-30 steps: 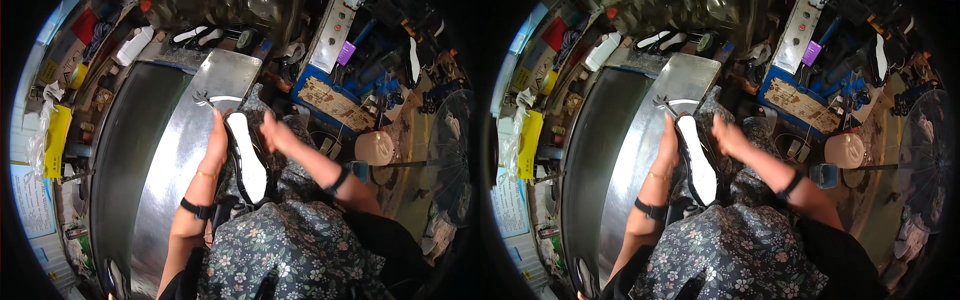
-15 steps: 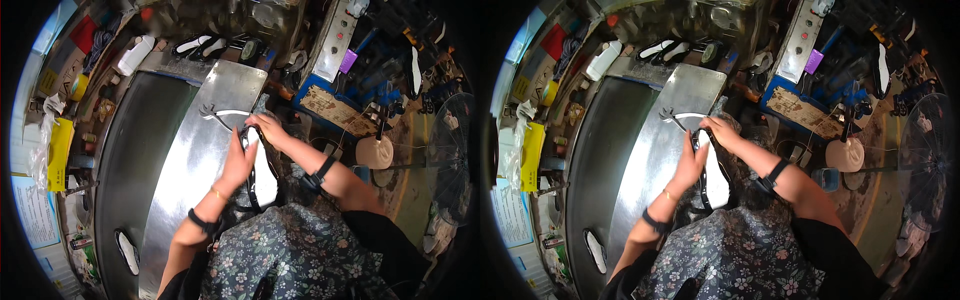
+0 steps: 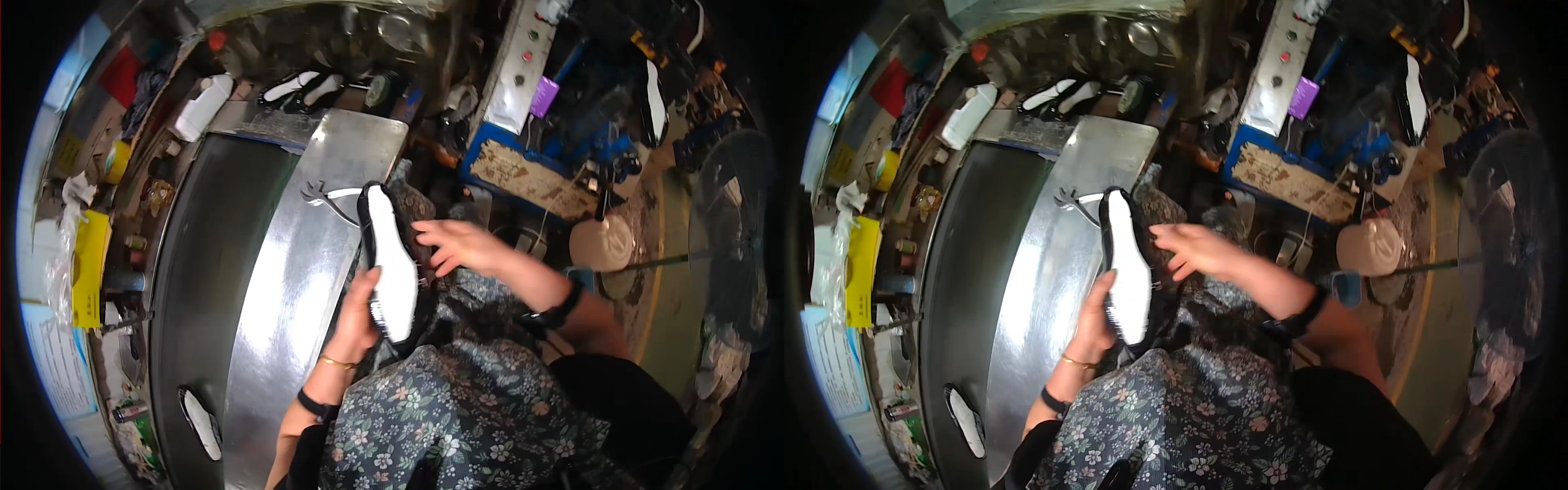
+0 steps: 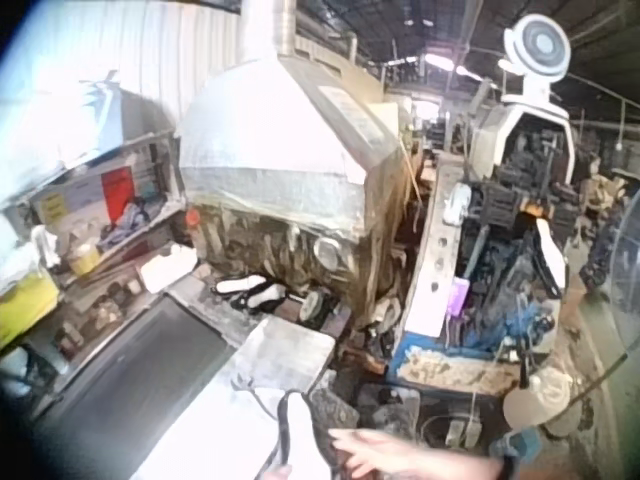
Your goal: Attaching shoe uppers to soles and adjusting components using a lasting machine and pliers.
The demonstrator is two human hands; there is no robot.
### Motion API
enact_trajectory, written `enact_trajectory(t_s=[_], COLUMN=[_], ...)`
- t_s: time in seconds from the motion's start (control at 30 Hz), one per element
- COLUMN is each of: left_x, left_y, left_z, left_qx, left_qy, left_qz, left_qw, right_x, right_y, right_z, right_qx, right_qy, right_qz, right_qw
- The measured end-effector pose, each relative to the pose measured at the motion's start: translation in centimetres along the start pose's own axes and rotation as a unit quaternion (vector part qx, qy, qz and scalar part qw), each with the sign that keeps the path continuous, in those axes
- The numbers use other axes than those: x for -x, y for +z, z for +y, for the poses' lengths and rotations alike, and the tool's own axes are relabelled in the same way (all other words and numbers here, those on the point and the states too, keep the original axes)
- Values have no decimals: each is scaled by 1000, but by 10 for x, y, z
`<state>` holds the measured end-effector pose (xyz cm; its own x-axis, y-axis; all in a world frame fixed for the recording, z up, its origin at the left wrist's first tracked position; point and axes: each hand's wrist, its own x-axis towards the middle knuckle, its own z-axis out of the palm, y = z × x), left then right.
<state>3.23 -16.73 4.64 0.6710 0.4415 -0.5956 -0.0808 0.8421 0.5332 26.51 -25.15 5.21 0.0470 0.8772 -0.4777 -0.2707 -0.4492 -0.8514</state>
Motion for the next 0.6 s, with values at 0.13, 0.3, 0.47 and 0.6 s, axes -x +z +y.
enact_trajectory(t_s=[0.13,0.3,0.47,0.6], left_x=[41,58,59,64], left_y=[-35,-81,-91,-71], left_z=[56,15,-38,-29], left_qx=[-50,-687,-803,-683], left_qy=[86,165,228,368], left_qz=[6,340,234,233], left_qw=[995,621,498,586], right_x=[60,149,157,156], right_y=[-131,-336,-409,-400], right_z=[-104,-188,-157,-143], right_qx=[402,690,602,617], right_qy=[-192,0,0,-121], right_qz=[200,589,665,647], right_qw=[873,421,443,432])
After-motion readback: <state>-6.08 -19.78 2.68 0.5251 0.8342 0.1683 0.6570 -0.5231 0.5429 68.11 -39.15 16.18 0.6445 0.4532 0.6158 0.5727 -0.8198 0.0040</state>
